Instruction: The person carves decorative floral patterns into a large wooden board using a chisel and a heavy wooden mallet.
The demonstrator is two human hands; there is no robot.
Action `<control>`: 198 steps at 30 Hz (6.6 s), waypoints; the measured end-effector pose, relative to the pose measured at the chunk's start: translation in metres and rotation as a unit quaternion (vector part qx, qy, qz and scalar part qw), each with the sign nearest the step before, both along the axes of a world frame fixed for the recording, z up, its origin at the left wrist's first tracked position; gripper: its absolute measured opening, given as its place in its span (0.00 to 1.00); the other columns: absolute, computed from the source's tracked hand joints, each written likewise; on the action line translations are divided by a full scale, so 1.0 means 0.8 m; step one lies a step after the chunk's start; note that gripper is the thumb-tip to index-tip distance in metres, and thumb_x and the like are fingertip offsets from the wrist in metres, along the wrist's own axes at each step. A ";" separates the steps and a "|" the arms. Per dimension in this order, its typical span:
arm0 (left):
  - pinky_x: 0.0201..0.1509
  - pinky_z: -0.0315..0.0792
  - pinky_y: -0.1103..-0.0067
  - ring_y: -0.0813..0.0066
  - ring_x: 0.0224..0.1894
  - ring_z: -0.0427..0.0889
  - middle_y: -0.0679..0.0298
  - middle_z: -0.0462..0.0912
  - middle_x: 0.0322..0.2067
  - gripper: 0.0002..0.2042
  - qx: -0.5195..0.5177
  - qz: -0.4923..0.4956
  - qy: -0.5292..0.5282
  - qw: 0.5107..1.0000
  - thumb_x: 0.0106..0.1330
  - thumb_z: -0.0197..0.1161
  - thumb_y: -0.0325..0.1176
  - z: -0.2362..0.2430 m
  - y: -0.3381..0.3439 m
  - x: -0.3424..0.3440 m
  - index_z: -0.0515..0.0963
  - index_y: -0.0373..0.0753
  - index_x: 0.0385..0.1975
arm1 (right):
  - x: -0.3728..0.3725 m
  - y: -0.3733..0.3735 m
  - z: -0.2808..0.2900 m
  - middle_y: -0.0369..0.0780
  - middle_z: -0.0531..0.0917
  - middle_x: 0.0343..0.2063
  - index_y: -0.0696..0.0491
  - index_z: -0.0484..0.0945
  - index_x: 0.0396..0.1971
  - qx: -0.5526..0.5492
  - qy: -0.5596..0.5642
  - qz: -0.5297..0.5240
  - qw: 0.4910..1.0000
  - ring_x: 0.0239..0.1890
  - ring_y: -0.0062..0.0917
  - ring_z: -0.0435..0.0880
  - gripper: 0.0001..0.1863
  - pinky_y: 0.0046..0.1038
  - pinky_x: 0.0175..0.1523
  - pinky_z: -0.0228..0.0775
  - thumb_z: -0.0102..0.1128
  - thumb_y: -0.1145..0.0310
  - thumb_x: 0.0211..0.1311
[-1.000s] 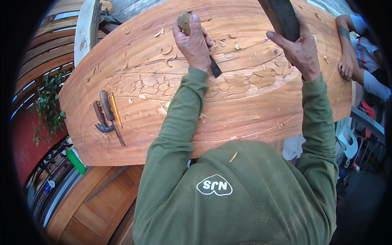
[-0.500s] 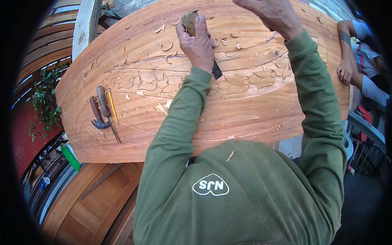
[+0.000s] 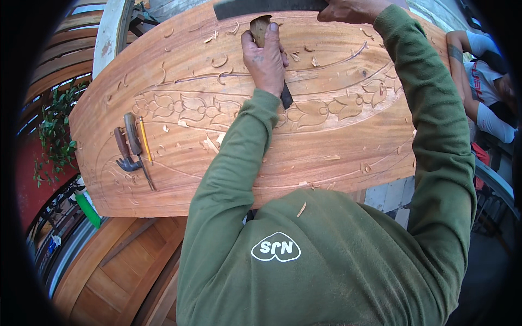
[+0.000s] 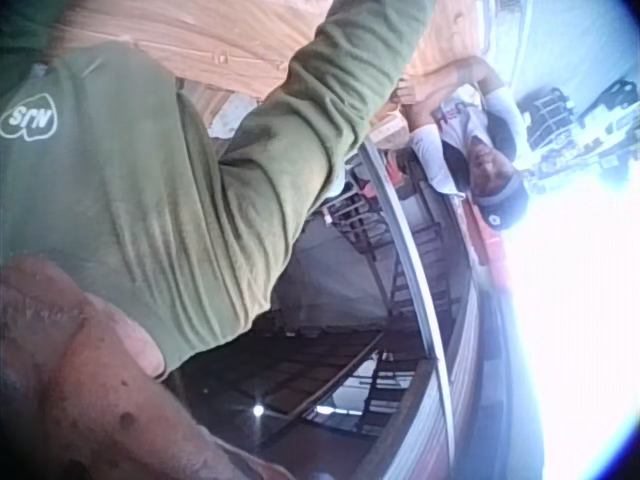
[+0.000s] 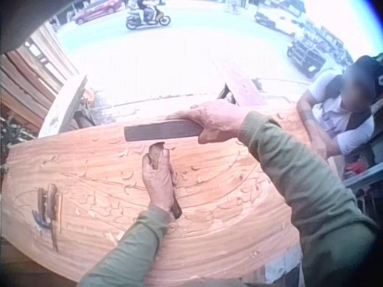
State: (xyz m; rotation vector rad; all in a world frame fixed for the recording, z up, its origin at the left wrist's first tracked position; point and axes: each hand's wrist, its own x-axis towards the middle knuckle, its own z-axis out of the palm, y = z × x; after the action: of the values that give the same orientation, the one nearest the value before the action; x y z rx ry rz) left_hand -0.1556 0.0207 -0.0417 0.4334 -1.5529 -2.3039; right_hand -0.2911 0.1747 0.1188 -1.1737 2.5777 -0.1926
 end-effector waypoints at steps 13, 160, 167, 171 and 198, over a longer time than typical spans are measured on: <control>0.13 0.62 0.84 0.85 0.13 0.72 0.69 0.77 0.21 0.19 -0.034 -0.056 -0.011 0.998 0.77 0.69 0.49 0.012 0.013 0.002 0.71 0.41 0.44 | 0.039 0.032 0.003 0.55 0.86 0.53 0.44 0.67 0.78 -0.069 -0.029 -0.046 0.996 0.56 0.49 0.86 0.48 0.43 0.60 0.78 0.67 0.76 0.52; 0.16 0.64 0.84 0.84 0.14 0.70 0.69 0.75 0.19 0.21 -0.008 -0.120 -0.025 0.992 0.80 0.63 0.56 0.016 0.059 -0.026 0.74 0.41 0.45 | 0.034 0.085 -0.027 0.56 0.83 0.60 0.47 0.69 0.76 -0.145 -0.076 -0.181 0.970 0.63 0.50 0.83 0.46 0.42 0.67 0.75 0.68 0.76 0.51; 0.12 0.59 0.85 0.84 0.13 0.68 0.67 0.75 0.20 0.25 0.042 -0.133 0.025 0.990 0.79 0.59 0.62 0.046 0.044 -0.027 0.74 0.42 0.47 | 0.041 0.104 -0.012 0.52 0.86 0.58 0.48 0.69 0.76 -0.190 -0.046 -0.163 0.967 0.61 0.43 0.85 0.47 0.39 0.65 0.76 0.72 0.76 0.51; 0.13 0.61 0.85 0.84 0.12 0.71 0.68 0.75 0.18 0.25 0.034 -0.137 0.031 0.990 0.78 0.62 0.61 0.021 0.071 -0.041 0.73 0.42 0.44 | 0.042 0.105 -0.026 0.52 0.87 0.52 0.52 0.72 0.73 -0.272 0.003 -0.246 0.930 0.56 0.42 0.86 0.44 0.37 0.63 0.77 0.76 0.70 0.52; 0.11 0.63 0.85 0.84 0.13 0.73 0.68 0.77 0.21 0.21 0.053 -0.146 0.002 0.988 0.78 0.65 0.57 0.036 0.093 -0.029 0.71 0.44 0.43 | 0.076 0.129 -0.027 0.50 0.83 0.62 0.55 0.70 0.75 -0.350 0.017 -0.268 0.897 0.66 0.35 0.81 0.45 0.33 0.72 0.70 0.76 0.74 0.54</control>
State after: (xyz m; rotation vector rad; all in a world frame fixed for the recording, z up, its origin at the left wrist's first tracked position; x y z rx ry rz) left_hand -0.1790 0.0951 -0.0127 0.2388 -1.5874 -2.6126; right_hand -0.2306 0.2782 0.0972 -0.5799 2.8839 -1.3172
